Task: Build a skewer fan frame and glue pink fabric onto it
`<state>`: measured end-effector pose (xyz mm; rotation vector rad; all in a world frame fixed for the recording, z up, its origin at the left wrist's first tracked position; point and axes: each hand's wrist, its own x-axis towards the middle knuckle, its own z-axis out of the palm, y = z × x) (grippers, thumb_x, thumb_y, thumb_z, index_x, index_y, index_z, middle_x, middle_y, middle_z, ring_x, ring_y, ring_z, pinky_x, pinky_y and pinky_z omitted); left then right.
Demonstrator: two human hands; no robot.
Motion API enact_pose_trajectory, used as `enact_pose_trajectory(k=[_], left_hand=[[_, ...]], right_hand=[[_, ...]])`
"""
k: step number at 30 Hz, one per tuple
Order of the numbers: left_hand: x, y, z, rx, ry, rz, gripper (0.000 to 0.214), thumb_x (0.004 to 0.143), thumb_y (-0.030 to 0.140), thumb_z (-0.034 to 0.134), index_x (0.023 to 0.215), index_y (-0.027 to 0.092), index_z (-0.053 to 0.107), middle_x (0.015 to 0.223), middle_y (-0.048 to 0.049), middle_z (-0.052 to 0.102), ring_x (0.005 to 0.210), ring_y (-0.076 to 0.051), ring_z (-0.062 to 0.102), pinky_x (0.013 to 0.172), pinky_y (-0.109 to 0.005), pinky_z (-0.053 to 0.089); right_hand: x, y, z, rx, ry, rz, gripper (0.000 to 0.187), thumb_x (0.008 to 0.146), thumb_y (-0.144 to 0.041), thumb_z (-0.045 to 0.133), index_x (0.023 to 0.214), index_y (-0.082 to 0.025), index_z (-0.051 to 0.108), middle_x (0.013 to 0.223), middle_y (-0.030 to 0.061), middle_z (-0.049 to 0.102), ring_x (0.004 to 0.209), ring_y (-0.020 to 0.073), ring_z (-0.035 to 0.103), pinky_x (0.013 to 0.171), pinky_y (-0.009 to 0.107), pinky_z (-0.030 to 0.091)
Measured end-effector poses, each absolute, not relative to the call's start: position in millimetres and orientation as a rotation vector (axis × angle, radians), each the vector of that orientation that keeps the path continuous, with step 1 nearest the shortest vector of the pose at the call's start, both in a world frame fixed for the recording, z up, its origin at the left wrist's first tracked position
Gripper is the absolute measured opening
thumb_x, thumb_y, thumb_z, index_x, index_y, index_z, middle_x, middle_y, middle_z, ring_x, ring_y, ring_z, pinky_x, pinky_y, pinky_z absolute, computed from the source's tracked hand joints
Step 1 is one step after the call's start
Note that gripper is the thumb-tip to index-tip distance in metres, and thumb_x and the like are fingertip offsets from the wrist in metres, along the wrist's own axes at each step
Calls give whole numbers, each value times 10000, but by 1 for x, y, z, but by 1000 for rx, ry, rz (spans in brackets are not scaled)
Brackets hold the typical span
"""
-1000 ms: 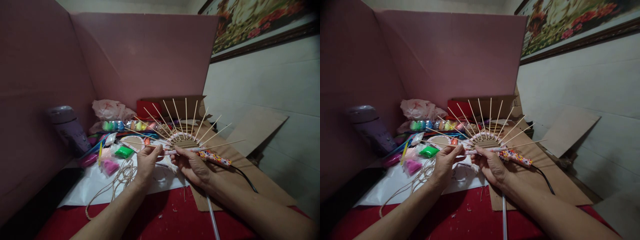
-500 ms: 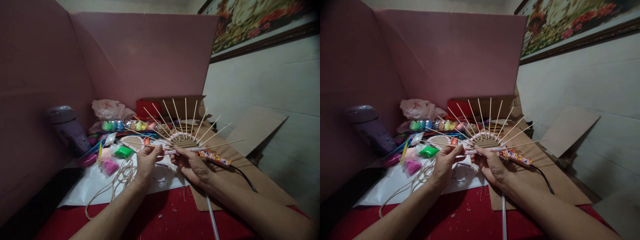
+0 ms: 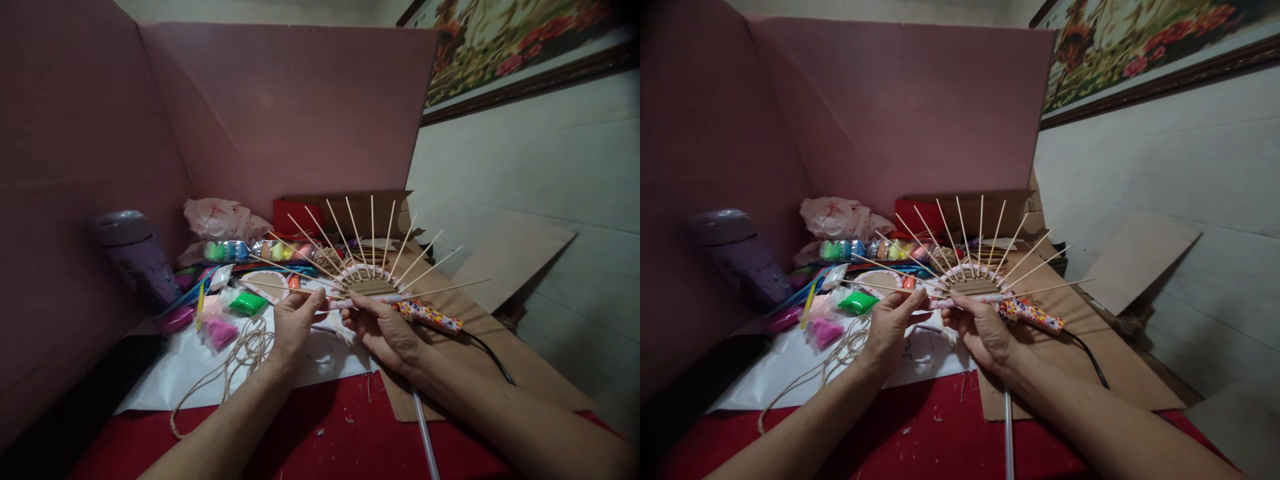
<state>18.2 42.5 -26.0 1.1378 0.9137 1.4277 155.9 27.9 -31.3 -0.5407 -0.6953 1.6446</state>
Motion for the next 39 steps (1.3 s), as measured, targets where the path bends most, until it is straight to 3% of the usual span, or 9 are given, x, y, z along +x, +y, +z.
enact_pose_trajectory(k=[39], left_hand=[[19, 42, -25, 1125, 917, 1425, 267, 619, 377, 646, 630, 110, 634, 629, -54, 628, 616, -151, 590, 602, -302, 489]], right_hand=[[156, 28, -31, -541, -686, 1656, 52, 714, -153, 592, 693, -114, 619, 657, 27, 614, 579, 85, 534, 600, 214, 426]])
